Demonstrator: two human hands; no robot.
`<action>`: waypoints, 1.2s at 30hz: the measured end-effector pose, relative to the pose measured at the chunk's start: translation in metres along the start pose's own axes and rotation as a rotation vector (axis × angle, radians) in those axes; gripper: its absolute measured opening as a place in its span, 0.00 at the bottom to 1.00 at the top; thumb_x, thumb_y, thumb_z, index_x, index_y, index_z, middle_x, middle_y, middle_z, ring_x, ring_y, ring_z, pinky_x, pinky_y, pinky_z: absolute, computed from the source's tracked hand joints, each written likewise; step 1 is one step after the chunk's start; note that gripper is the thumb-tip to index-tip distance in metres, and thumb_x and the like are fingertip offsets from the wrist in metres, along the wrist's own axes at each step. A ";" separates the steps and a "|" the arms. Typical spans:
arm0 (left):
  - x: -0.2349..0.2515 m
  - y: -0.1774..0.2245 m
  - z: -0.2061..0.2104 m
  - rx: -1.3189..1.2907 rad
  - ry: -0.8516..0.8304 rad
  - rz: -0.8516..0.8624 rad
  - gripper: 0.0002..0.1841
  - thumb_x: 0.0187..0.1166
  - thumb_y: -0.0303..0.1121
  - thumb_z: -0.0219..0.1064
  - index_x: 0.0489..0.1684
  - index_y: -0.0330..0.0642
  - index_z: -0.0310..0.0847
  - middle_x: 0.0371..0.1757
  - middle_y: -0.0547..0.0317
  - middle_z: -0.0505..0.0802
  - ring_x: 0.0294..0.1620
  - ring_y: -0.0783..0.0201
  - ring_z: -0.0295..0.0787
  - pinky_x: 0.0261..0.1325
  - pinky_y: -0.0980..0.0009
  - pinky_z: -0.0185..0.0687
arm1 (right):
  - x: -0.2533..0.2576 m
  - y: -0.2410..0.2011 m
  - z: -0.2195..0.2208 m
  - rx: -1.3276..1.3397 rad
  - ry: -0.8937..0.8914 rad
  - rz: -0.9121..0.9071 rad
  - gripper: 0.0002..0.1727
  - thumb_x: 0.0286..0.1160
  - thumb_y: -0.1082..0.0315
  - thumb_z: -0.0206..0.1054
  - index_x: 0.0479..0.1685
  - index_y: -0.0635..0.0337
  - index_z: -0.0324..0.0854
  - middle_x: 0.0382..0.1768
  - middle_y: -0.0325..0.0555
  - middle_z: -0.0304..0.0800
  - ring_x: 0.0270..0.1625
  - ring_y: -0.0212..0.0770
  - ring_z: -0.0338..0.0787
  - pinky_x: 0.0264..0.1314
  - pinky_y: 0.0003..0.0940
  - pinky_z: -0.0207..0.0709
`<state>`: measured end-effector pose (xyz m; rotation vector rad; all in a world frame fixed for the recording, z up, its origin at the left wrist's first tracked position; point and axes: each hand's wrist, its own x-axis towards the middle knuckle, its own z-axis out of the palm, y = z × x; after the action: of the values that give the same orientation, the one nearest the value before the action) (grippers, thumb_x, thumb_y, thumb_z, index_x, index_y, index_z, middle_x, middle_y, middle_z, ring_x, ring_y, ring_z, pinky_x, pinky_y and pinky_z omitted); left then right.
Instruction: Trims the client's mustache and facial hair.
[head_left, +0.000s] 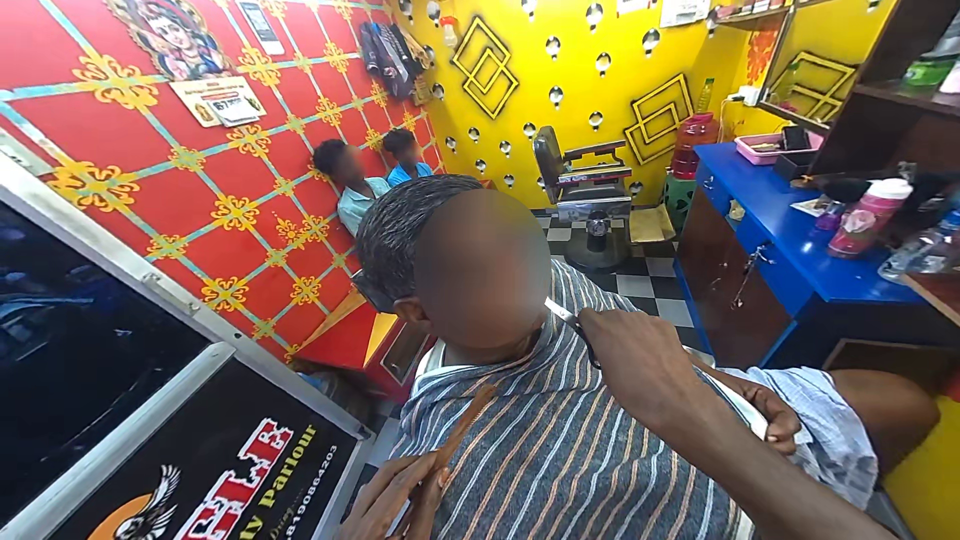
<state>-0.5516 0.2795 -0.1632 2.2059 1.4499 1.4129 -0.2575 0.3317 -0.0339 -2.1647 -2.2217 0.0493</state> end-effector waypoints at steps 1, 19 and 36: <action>0.000 0.000 0.000 0.003 0.002 0.000 0.09 0.73 0.31 0.76 0.45 0.37 0.95 0.43 0.53 0.94 0.43 0.76 0.88 0.48 0.85 0.82 | 0.000 0.000 0.000 0.002 0.009 0.001 0.07 0.75 0.75 0.67 0.48 0.57 0.84 0.38 0.48 0.90 0.42 0.51 0.92 0.38 0.46 0.80; -0.003 0.000 -0.002 0.023 -0.004 -0.020 0.09 0.73 0.31 0.76 0.45 0.37 0.95 0.43 0.52 0.94 0.41 0.75 0.88 0.46 0.83 0.82 | 0.000 -0.002 0.020 0.012 -0.045 0.028 0.11 0.77 0.72 0.68 0.56 0.57 0.83 0.43 0.51 0.91 0.46 0.54 0.92 0.43 0.49 0.82; 0.001 0.003 0.002 -0.017 0.029 0.001 0.09 0.73 0.30 0.76 0.44 0.33 0.94 0.42 0.52 0.93 0.40 0.78 0.87 0.45 0.87 0.82 | -0.001 -0.006 0.033 0.032 0.014 -0.007 0.11 0.77 0.75 0.65 0.55 0.59 0.83 0.43 0.52 0.91 0.44 0.55 0.93 0.42 0.49 0.82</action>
<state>-0.5486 0.2792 -0.1623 2.1851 1.4403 1.4589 -0.2649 0.3308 -0.0661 -2.1341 -2.2053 0.0688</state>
